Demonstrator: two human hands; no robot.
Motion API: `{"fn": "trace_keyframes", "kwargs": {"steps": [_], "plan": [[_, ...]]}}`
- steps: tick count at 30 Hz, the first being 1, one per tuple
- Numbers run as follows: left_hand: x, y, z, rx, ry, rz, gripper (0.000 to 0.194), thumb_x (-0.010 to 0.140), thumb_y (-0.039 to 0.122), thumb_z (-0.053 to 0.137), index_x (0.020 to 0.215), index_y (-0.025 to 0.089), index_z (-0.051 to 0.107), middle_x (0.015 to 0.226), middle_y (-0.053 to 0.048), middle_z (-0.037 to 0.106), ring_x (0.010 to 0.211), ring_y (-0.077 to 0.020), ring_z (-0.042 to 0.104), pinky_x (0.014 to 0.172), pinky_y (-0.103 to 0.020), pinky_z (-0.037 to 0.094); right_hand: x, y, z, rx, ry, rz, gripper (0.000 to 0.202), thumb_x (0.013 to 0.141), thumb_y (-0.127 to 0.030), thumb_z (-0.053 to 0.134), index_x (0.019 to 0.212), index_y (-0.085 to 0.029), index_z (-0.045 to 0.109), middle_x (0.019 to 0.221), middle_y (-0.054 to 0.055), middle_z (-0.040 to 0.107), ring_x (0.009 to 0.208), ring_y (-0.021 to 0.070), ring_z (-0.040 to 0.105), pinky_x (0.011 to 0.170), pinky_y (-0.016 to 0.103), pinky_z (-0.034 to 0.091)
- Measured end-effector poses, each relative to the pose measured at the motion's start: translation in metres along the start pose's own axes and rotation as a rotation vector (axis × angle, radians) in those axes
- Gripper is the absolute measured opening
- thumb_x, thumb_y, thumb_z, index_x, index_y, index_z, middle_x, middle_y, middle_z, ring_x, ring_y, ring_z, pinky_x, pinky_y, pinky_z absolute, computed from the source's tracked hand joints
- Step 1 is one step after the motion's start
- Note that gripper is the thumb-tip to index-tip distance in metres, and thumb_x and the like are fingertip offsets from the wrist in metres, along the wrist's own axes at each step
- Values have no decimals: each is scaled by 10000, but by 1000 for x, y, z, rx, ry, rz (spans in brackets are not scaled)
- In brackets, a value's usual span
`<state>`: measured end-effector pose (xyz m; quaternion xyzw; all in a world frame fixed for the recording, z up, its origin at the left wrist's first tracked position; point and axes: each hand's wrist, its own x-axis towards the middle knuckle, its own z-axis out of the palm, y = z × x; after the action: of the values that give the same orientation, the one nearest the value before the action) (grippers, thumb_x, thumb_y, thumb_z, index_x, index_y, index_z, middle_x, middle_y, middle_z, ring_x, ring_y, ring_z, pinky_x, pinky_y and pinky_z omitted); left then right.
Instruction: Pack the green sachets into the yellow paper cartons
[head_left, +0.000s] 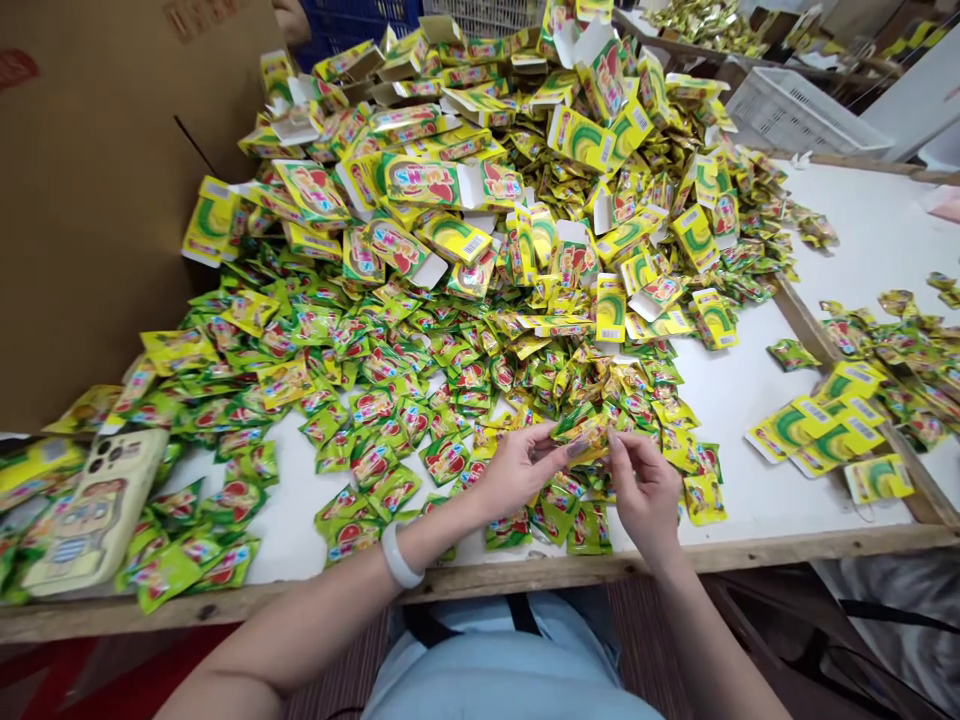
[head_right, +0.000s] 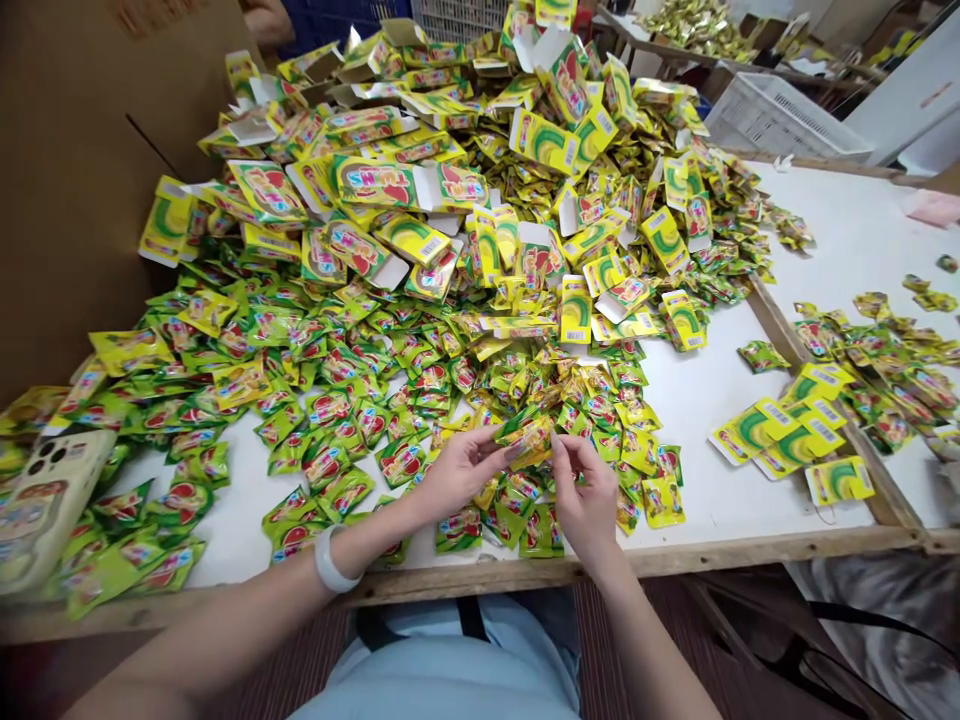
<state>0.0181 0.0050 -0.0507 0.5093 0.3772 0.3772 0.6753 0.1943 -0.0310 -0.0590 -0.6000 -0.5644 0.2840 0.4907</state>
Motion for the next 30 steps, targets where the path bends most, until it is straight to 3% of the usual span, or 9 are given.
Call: {"fn": "trace_keyframes", "kwargs": {"steps": [2,5,9,12,16,19,24,27,30], "plan": [[-1,-1,-1,121,12,23,453,877,577,610,956,140,701,847,-65,707,759,-205,640,694,-306,505,3,1,-2,-35,21,-57,184,925,-384,630,978,-209,652,922,54,658,763,166,604,638,281,516],[-6,1,-1,359,-45,95,378,955,499,506,945,160,674,829,-54,684,736,-190,611,667,-289,472,11,-1,-7,119,-121,-9,468,821,-431,748,1222,-242,598,1190,101,648,968,198,644,720,298,575],[-2,21,-12,610,-96,175,341,1017,428,383,1142,169,566,713,-11,634,635,-170,581,635,-288,453,17,-4,-12,378,-407,212,333,836,-438,736,1081,-216,699,923,61,746,759,183,708,613,290,604],[30,55,-44,865,162,205,432,1018,472,393,1270,130,470,760,-38,647,668,-196,597,701,-339,470,17,-3,-15,440,-300,299,256,822,-426,759,932,-200,713,679,3,706,474,137,629,410,241,525],[94,102,-99,1321,720,161,684,930,591,544,1288,18,439,1346,-296,496,1262,-334,478,1060,-484,365,13,-1,-16,467,-241,333,271,788,-438,790,845,-194,685,554,-51,608,324,89,504,291,202,398],[118,116,-119,1357,699,17,860,871,515,685,1370,-59,282,1312,-347,522,1236,-356,534,1010,-472,424,8,-1,-15,496,-256,357,294,764,-432,812,870,-192,678,605,-39,645,334,90,522,291,198,404],[86,110,-118,1373,623,-48,816,836,426,742,1369,1,294,1213,-298,609,1124,-402,626,940,-524,467,2,8,-23,583,-318,408,238,788,-368,807,894,-200,675,708,-27,700,351,84,552,313,197,454],[48,95,-116,1366,578,-108,482,860,424,677,1157,83,509,1110,-226,654,1032,-365,654,897,-497,496,0,12,-23,675,-403,462,230,778,-354,816,876,-210,666,762,-26,720,332,82,556,302,204,477],[17,73,-109,1045,400,-58,338,832,339,655,1093,157,540,1068,-119,667,1000,-279,648,894,-425,514,3,7,-19,731,-452,440,220,771,-336,823,876,-218,669,747,-27,722,339,97,578,293,205,488]]}}
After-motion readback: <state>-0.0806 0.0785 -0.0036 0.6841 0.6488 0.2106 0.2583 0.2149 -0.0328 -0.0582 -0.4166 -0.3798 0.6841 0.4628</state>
